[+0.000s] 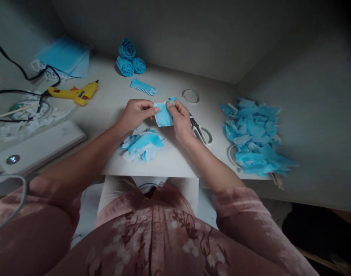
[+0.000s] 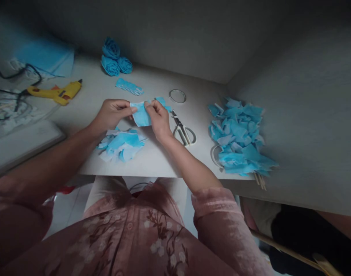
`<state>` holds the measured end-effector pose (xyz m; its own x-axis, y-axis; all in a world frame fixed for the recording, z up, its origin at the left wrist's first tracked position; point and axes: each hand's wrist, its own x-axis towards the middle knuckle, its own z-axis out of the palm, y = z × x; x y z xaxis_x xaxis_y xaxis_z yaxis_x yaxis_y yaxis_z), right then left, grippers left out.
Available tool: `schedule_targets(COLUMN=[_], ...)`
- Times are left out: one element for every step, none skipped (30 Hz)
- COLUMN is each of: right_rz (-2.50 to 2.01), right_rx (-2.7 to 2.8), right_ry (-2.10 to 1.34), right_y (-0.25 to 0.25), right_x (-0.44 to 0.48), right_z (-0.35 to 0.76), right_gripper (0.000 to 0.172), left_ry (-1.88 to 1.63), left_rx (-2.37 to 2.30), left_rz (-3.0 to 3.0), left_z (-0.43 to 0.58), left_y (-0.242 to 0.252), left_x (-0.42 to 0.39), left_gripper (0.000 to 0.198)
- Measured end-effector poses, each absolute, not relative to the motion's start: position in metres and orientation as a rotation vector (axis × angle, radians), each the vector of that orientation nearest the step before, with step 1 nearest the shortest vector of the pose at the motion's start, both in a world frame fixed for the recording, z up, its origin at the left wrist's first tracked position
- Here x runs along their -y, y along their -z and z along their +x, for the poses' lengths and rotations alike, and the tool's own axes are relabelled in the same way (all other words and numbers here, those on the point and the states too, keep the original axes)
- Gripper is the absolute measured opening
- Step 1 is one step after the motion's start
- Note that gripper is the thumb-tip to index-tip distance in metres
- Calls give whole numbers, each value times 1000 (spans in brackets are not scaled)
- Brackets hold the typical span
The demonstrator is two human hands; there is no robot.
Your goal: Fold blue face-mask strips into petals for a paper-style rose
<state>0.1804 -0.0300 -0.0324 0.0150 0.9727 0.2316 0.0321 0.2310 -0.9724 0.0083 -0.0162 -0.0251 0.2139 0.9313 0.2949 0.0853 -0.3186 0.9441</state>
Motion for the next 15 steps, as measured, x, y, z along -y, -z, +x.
schedule_targets(right_rz=[-1046, -1033, -1024, -1018, -1016, -1021, -1030, -1041, -1052, -1061, -1064, -1062, -1058, -1056, -1058], right_rx=[1299, 1287, 1282, 1283, 1287, 1295, 1306, 1319, 1333, 1346, 1356, 1362, 1365, 1365, 1363], right_ry=[-1054, -1089, -1112, -1122, -1122, -1117, -1108, -1098, -1088, -1076, -1063, -1048, -1034, -1021, -1011], right_y=[33, 34, 34, 34, 34, 34, 33, 32, 32, 31, 31, 31, 31, 31, 32], right_x=[29, 28, 28, 28, 27, 27, 28, 28, 28, 28, 28, 28, 27, 27, 26], right_z=[181, 181, 182, 183, 184, 185, 185, 186, 186, 186, 186, 187, 187, 187, 188], right_gripper=[60, 61, 62, 63, 63, 64, 64, 65, 66, 67, 67, 67, 68, 68, 67], left_ry=[-1221, -1221, -1220, -1218, -1216, -1215, -1216, -1216, -1215, -1211, -1204, -1193, -1175, -1147, -1114], left_rx=[-964, -941, -910, -879, -855, -846, -850, -863, -878, -889, -894, -896, -896, -893, -891], left_rz=[1589, 1557, 1522, 1485, 1451, 1422, 1398, 1377, 1356, 1333, 1310, 1290, 1277, 1278, 1292], left_z=[8, 8, 8, 7, 7, 7, 8, 8, 9, 9, 10, 11, 11, 11, 10], left_y=[26, 27, 28, 29, 30, 30, 30, 30, 29, 29, 28, 28, 28, 29, 29], left_x=[16, 15, 15, 15, 15, 15, 15, 15, 16, 16, 16, 16, 16, 16, 15], left_gripper=[32, 34, 34, 34, 33, 32, 32, 32, 34, 36, 40, 44, 48, 50, 50])
